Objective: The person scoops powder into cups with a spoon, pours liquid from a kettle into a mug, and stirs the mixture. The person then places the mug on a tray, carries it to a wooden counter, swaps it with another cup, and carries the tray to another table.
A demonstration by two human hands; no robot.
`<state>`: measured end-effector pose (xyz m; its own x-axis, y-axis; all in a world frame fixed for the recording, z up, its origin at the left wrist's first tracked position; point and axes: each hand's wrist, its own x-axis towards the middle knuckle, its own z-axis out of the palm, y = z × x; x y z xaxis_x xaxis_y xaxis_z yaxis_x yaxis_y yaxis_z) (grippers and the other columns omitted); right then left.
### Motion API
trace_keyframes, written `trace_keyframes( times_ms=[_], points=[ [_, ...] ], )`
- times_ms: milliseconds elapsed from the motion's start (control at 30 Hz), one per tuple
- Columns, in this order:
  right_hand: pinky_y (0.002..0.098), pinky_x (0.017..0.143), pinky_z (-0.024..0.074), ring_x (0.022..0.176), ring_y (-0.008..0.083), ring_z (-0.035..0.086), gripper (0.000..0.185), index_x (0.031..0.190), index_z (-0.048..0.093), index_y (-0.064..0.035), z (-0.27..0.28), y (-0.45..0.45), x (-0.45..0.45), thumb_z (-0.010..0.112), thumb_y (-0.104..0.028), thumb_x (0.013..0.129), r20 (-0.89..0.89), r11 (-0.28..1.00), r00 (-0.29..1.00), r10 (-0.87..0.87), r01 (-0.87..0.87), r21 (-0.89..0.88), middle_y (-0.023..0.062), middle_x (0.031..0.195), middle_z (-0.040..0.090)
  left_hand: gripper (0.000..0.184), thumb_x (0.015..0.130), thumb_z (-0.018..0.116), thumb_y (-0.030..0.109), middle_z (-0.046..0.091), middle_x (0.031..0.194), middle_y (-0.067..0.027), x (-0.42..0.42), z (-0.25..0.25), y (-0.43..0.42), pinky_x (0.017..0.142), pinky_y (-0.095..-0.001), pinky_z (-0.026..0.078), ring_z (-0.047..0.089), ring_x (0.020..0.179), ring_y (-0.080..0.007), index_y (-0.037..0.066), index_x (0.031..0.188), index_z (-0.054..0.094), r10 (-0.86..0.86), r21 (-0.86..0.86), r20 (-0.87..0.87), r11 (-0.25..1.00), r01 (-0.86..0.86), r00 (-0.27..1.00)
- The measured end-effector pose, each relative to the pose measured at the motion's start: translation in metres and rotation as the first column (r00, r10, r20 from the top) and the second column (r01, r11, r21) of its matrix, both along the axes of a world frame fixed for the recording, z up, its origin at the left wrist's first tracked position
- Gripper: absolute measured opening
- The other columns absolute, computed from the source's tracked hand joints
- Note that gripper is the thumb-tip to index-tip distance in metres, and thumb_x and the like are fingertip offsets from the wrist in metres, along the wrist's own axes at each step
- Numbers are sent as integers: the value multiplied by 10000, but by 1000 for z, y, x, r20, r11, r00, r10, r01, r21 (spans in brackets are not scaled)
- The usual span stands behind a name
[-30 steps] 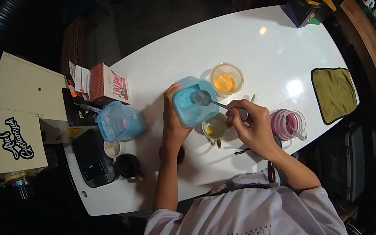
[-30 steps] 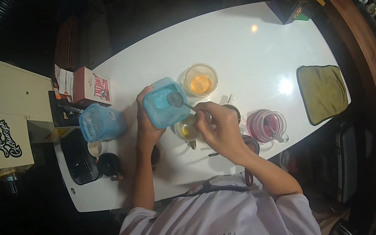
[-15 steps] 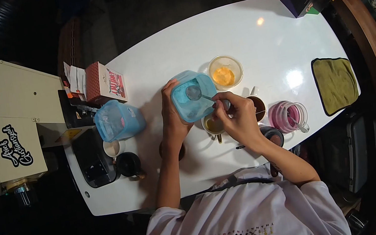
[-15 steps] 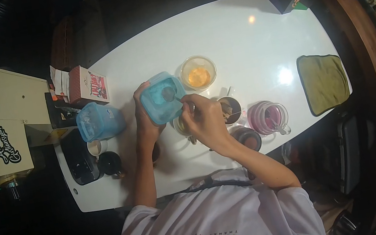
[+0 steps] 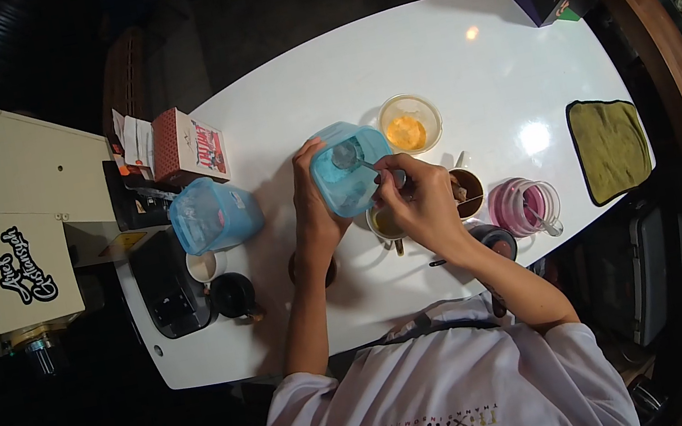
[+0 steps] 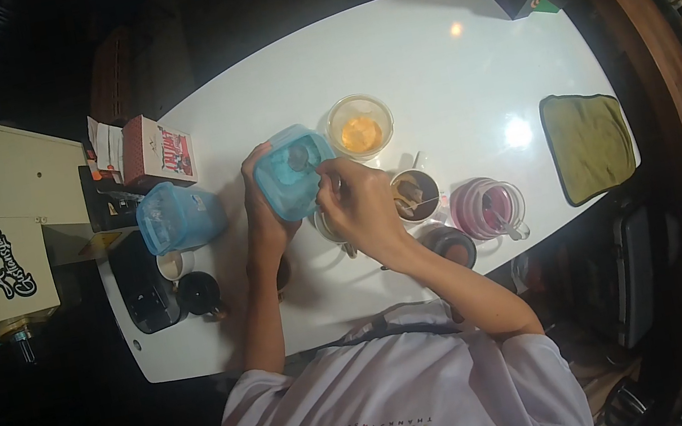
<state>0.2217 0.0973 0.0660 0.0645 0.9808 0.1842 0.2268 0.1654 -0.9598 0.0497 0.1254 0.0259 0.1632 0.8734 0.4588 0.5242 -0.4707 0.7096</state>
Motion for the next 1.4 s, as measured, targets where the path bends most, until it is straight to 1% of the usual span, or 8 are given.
trace_keyframes(
  times_ms=[100,167,300,633,700,1100,1233,1400],
  points=[
    [343,519,482,516,218,640,154,992,684,58,6,-1,2,634,-48,892,2,999,1000,21,-21,-46,173,619,641,897,742,859,101,500,1341,-198,-1,-3,0,1010,-415,484,578,1191,-312,57,1441,299,6,-8,-23,1000,-7,1000],
    [251,617,565,691,141,721,152,1036,651,98,10,-2,4,586,-13,956,47,988,994,96,-89,-123,96,767,689,900,742,860,102,501,1340,-194,-1,-5,0,1006,-414,486,580,1187,-306,60,1441,294,7,-9,-22,1000,-7,1000],
    [253,616,564,688,147,721,156,1041,652,99,11,-1,3,584,-12,955,51,990,994,94,-88,-111,100,765,690,860,649,849,25,473,1382,-210,2,-8,-1,1089,-442,429,499,1295,-388,27,1381,397,26,-78,106,997,-18,994],
    [257,634,565,695,148,721,168,1044,645,105,17,-2,6,563,-23,972,-54,982,993,104,-111,-156,115,783,693,890,648,859,30,468,1409,-203,3,-8,-1,1072,-441,448,509,1295,-381,53,1396,378,15,-113,144,994,1,989],
    [256,640,566,696,146,719,169,1044,642,107,18,-3,7,558,-22,975,-90,980,991,103,-116,-159,116,788,693,948,703,878,58,531,1266,-163,2,-6,0,952,-396,511,598,1116,-257,57,1432,271,-1,-67,-2,998,1,1000],
    [265,676,568,714,144,695,187,1067,618,111,15,-11,20,506,-31,1019,-238,978,969,72,-115,-173,110,816,677,910,662,872,23,520,1337,-183,5,-4,2,1005,-396,485,576,1217,-315,75,1409,355,13,-77,125,997,-3,992],
    [276,679,572,726,160,689,201,1084,613,103,39,-28,45,500,-57,1041,-294,975,956,18,-83,-209,134,872,670,894,681,885,46,519,1261,-163,4,4,0,991,-382,474,574,1151,-264,32,1381,329,10,-120,101,993,2,995],
    [285,644,554,690,174,664,215,1087,614,96,54,-56,87,486,-74,1051,-348,991,938,2,-49,-125,143,885,663,928,637,895,41,518,1343,-187,5,-5,-1,1010,-399,480,569,1228,-334,66,1402,371,-6,-54,157,998,15,988]
  ],
)
